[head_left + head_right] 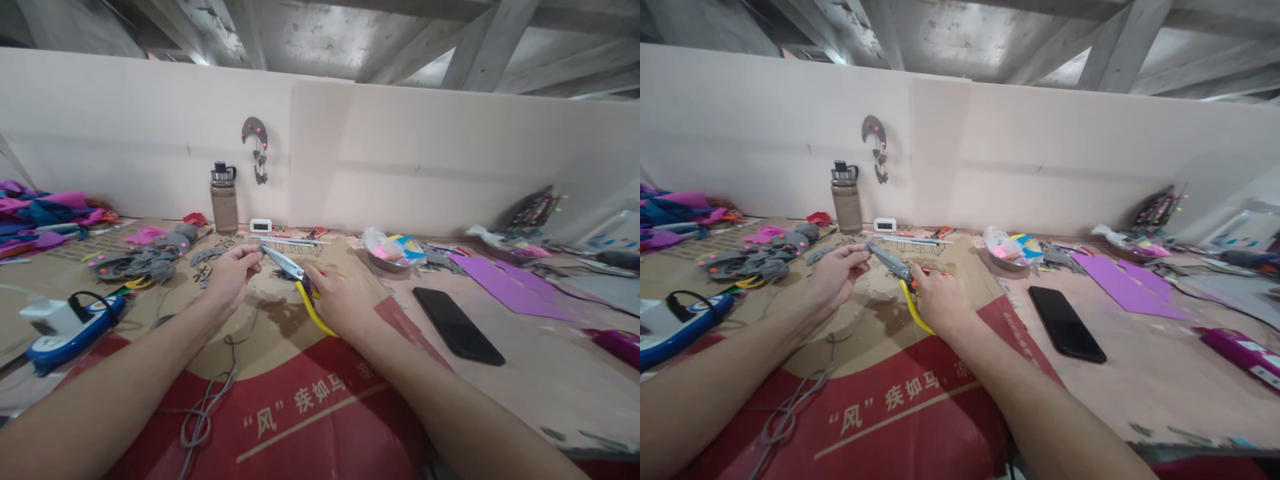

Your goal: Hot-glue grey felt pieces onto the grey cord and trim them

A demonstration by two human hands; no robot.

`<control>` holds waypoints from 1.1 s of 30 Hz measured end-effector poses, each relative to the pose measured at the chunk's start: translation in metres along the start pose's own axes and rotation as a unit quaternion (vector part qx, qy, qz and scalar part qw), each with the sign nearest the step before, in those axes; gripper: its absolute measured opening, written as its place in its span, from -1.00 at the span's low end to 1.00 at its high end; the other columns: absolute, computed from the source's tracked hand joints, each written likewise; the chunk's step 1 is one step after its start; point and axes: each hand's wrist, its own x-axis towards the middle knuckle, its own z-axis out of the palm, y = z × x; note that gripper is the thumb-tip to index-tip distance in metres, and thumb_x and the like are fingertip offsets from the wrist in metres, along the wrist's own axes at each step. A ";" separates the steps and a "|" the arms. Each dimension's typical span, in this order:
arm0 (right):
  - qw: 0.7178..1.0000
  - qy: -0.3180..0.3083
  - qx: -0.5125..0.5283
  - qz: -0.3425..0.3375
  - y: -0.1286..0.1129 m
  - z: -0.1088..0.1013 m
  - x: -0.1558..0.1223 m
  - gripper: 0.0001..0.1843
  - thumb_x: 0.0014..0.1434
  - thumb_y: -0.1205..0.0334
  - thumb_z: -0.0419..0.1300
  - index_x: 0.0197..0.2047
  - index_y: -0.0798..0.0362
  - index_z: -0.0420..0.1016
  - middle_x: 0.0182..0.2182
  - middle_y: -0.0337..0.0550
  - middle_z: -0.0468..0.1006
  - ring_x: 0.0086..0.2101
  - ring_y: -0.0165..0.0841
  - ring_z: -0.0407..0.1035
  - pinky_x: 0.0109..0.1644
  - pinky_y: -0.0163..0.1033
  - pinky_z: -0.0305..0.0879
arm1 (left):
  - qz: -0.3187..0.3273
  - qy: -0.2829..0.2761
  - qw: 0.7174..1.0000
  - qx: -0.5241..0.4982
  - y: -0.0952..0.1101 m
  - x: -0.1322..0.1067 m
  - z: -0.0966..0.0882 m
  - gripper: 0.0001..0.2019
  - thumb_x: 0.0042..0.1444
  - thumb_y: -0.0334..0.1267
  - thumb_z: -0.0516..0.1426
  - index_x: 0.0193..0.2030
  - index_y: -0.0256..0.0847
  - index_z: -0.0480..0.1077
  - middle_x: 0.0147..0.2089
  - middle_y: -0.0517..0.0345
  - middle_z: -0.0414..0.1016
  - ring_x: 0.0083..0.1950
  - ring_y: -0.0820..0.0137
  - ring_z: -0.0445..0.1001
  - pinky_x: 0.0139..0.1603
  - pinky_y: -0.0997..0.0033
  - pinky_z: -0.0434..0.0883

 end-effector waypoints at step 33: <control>0.999 0.009 -0.017 0.026 0.005 0.001 0.000 -0.54 0.25 0.09 -0.14 0.22 -0.19 0.07 -0.10 -0.06 0.46 -0.23 -0.26 0.40 -0.32 -0.28 0.17 | -0.021 -0.052 0.998 -0.022 0.013 -0.002 0.001 -0.89 -0.20 -0.38 0.23 -0.56 -0.30 0.35 -0.56 0.23 0.25 -0.58 0.61 0.12 -0.58 0.56 0.13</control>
